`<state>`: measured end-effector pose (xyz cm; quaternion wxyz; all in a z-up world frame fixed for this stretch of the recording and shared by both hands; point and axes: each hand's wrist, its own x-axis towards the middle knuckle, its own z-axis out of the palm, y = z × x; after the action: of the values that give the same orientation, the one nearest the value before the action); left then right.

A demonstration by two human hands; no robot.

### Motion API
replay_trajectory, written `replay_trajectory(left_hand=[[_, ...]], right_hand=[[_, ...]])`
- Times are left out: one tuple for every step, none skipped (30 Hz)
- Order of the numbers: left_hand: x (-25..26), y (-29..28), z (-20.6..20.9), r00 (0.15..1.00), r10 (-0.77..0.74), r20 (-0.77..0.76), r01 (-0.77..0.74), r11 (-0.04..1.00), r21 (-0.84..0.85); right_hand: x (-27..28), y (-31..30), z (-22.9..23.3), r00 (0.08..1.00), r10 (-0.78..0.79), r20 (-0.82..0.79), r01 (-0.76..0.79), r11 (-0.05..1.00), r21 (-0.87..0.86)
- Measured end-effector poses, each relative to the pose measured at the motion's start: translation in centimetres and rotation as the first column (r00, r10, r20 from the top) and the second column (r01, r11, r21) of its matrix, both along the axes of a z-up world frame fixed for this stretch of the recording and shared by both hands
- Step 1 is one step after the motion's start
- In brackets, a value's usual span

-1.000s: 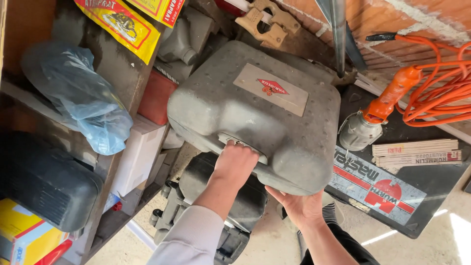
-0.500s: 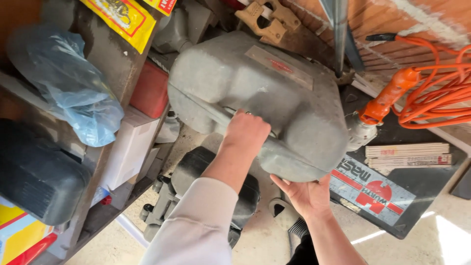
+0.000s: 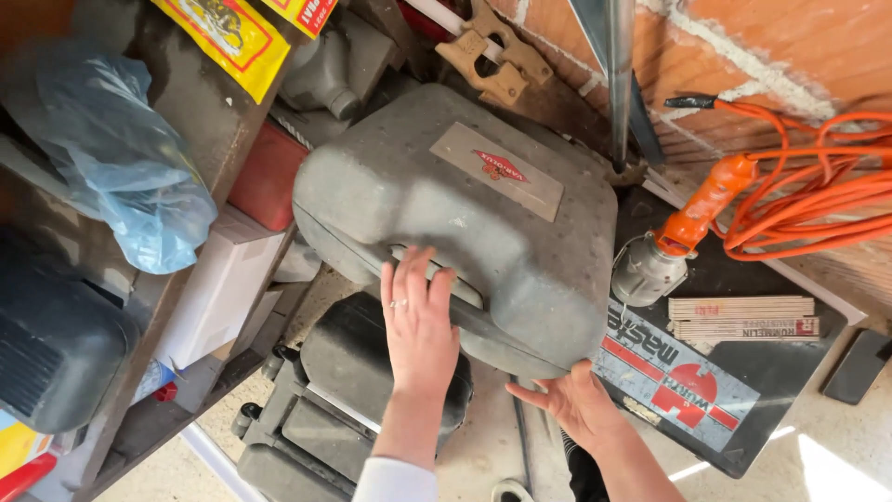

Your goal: The person kneels on the floor and coils the power cord of a router, places the cord into its molded tool case, and arranges a wrench and other items in the lid. They close and latch the case, carry it to a storage shelf, then open a red bit case and sort drill bits and driver bits into their slots.

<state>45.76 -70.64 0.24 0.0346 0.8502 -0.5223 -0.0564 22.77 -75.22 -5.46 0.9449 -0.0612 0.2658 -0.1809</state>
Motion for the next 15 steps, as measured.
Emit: replay_trajectory(left_hand=[[-0.8,0.9,-0.1,0.990,0.097,-0.104,-0.110,0.985,-0.130],[-1.4,1.9,-0.5,0.990,0.095,-0.103,-0.109,0.985,-0.136],[-2.0,2.9,-0.9,0.940,0.215,-0.266,-0.290,0.914,-0.284],[-3.0,3.9,-1.4,0.846,0.294,-0.445,-0.476,0.792,-0.382],[-3.4,3.5,-1.7,0.843,0.293,-0.452,-0.479,0.792,-0.380],[-4.1,3.6,-1.6,0.678,0.317,-0.663,-0.660,0.660,-0.360],[-4.8,3.8,-1.4,0.473,0.291,-0.831,-0.812,0.509,-0.285],[-4.6,3.2,-0.6,0.475,0.290,-0.831,-0.813,0.505,-0.289],[-4.5,2.5,0.3,0.229,0.344,-0.910,-0.915,0.395,-0.080],[-4.4,1.4,1.0,-0.034,0.358,-0.933,-0.950,0.278,0.142],[-4.0,0.6,-0.2,-0.032,0.348,-0.937,-0.951,0.278,0.135],[-4.4,0.9,-1.0,-0.041,0.334,-0.942,-0.970,0.212,0.117],[-4.8,1.3,-1.8,-0.048,0.320,-0.946,-0.985,0.145,0.099],[-5.0,1.8,-2.0,-0.049,0.323,-0.945,-0.985,0.142,0.099],[-5.2,2.2,-2.1,-0.085,0.332,-0.939,-0.984,0.120,0.131]], right_hand=[[-0.3,0.2,-0.3,0.998,0.032,-0.055,-0.032,0.999,-0.004],[-0.8,0.9,-1.3,0.998,0.031,-0.054,-0.031,0.999,-0.009],[-1.2,1.7,-2.3,0.999,0.021,-0.048,-0.021,1.000,-0.006],[-2.2,2.5,-3.2,0.999,0.012,-0.050,-0.012,1.000,0.001],[-1.9,2.2,-3.5,0.998,0.012,-0.057,-0.012,1.000,-0.001],[-1.9,2.4,-3.3,0.999,0.032,-0.027,-0.033,0.999,-0.037],[-1.9,2.7,-3.1,0.999,0.054,0.004,-0.053,0.996,-0.073],[-2.1,3.2,-3.1,0.998,0.058,0.008,-0.057,0.995,-0.076],[-2.3,3.6,-3.0,0.998,0.056,0.030,-0.054,0.997,-0.060],[-2.5,3.5,-3.0,0.997,0.054,0.052,-0.051,0.997,-0.051],[-2.1,2.7,-3.6,0.997,0.057,0.055,-0.053,0.997,-0.062],[-2.5,3.2,-3.5,0.996,0.075,0.057,-0.071,0.995,-0.075],[-3.0,3.7,-3.3,0.994,0.094,0.058,-0.089,0.992,-0.087],[-3.2,4.2,-3.2,0.994,0.096,0.059,-0.091,0.992,-0.083],[-3.4,4.6,-3.0,0.995,0.095,0.016,-0.094,0.993,-0.070]])
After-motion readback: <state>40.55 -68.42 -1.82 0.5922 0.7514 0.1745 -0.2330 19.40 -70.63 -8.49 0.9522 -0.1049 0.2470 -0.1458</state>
